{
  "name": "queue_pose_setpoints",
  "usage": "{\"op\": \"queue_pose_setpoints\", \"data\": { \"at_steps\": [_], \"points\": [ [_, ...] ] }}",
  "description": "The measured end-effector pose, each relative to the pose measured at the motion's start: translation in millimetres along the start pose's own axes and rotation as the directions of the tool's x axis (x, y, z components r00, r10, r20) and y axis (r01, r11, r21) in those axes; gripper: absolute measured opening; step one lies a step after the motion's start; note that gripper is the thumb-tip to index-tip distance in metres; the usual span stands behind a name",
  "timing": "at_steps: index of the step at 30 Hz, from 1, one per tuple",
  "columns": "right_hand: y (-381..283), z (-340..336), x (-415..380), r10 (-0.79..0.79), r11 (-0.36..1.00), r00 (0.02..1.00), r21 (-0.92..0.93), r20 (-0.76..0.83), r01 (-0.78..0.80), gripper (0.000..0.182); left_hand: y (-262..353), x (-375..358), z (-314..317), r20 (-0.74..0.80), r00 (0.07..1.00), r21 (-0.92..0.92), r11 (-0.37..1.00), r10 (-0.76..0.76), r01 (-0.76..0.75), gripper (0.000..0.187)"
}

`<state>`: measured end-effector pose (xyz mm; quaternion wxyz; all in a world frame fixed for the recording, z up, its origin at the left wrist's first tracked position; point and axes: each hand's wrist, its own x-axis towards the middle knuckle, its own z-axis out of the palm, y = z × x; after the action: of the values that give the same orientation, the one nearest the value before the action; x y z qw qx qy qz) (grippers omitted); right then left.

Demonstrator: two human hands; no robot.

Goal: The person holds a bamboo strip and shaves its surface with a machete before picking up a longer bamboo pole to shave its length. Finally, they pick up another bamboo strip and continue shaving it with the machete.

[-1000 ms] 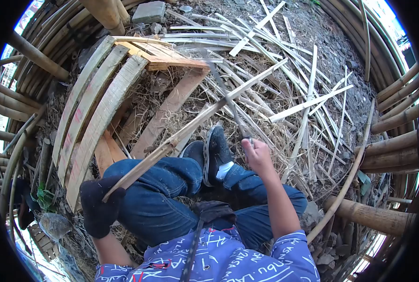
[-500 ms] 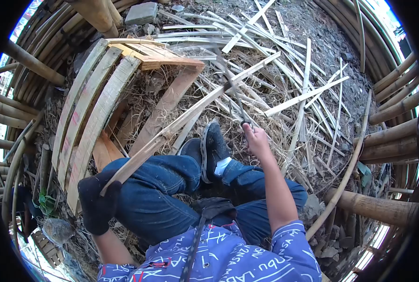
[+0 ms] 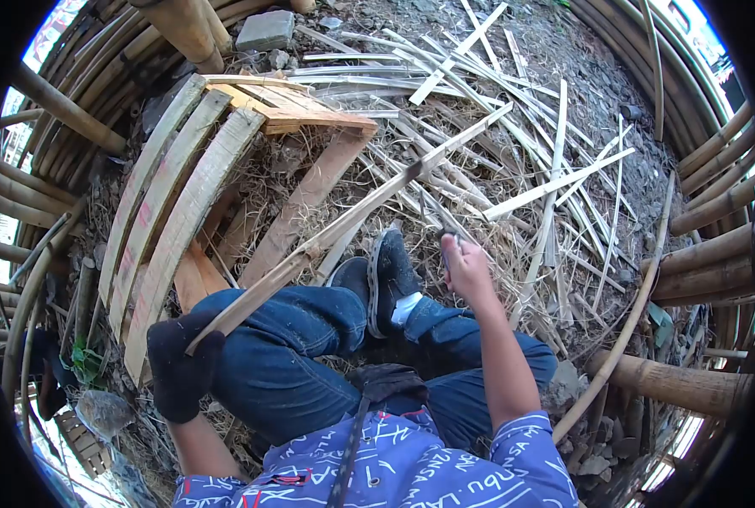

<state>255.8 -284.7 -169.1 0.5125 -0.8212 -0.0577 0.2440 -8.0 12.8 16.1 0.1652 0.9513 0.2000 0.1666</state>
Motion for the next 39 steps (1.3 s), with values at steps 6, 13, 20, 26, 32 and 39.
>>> {"op": "queue_pose_setpoints", "data": {
  "at_steps": [6,13,20,26,32,39],
  "points": [
    [51.9,-1.6,38.9,-0.113,0.98,0.99,-0.175,-0.087,0.097,0.06,3.9,9.6,3.2,0.057,0.997,-0.05,0.997,-0.058,0.061,0.023],
    [33.0,-1.6,20.6,-0.229,0.951,0.973,-0.217,-0.006,0.222,0.061,8.0,9.6,2.1,0.037,0.999,-0.048,0.999,-0.006,0.008,0.023],
    [6.0,-1.6,11.1,0.046,0.999,0.999,-0.021,0.002,-0.046,0.064,6.9,15.9,-1.1,0.058,0.998,-0.103,0.995,-0.007,0.013,0.02],
    [21.2,-10.7,35.2,0.083,0.996,0.996,0.035,-0.034,-0.082,0.064,16.4,21.8,-0.2,0.091,0.994,-0.159,0.985,-0.058,0.072,0.019],
    [34.8,-3.0,29.0,-0.23,0.956,0.972,-0.197,-0.04,0.218,0.062,12.5,18.1,-0.8,0.098,0.995,-0.09,0.995,-0.033,0.042,0.019],
    [27.4,-19.5,35.7,0.159,0.983,0.983,0.108,-0.096,-0.149,0.056,12.3,20.1,-3.3,0.102,0.994,-0.149,0.987,-0.042,0.057,0.019]
  ]
}}
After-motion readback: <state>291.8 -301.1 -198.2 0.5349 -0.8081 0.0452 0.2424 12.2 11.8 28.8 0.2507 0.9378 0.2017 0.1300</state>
